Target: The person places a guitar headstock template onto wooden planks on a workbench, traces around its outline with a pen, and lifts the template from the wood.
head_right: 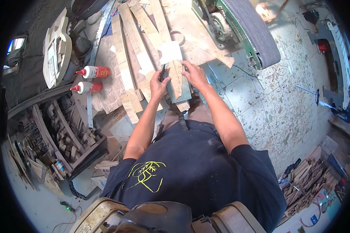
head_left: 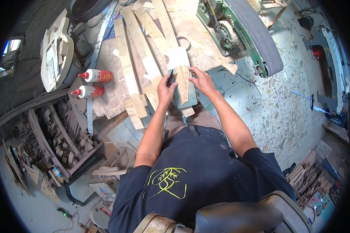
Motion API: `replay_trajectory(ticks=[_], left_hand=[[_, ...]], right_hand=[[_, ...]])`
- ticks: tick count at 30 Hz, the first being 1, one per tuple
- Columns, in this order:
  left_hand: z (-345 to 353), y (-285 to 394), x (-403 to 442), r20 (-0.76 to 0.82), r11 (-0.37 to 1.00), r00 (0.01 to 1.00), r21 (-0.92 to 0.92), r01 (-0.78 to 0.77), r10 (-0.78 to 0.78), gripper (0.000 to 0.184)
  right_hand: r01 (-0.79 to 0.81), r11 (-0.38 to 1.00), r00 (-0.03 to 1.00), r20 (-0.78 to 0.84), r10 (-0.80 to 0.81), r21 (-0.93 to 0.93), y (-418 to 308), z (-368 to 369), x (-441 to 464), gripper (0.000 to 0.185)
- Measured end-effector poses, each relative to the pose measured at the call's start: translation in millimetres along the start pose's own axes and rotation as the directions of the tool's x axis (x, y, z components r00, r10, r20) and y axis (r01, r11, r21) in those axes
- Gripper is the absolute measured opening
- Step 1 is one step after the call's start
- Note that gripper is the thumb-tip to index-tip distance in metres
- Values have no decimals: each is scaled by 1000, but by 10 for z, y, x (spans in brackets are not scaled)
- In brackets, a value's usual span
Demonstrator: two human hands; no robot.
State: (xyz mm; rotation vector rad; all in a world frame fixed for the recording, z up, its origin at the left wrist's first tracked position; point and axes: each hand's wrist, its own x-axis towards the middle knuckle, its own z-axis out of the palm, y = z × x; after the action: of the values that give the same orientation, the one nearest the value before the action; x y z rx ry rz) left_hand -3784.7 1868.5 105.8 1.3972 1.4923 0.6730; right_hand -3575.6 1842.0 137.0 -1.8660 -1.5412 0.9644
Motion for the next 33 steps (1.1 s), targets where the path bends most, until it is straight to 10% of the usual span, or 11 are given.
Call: replay_trajectory(ticks=[33], left_hand=[[6,-64,18,-7,999,1000,-32,-17,17,45]], right_hand=[[29,999,1000,-12,-29,-15,11,20,-1,45]])
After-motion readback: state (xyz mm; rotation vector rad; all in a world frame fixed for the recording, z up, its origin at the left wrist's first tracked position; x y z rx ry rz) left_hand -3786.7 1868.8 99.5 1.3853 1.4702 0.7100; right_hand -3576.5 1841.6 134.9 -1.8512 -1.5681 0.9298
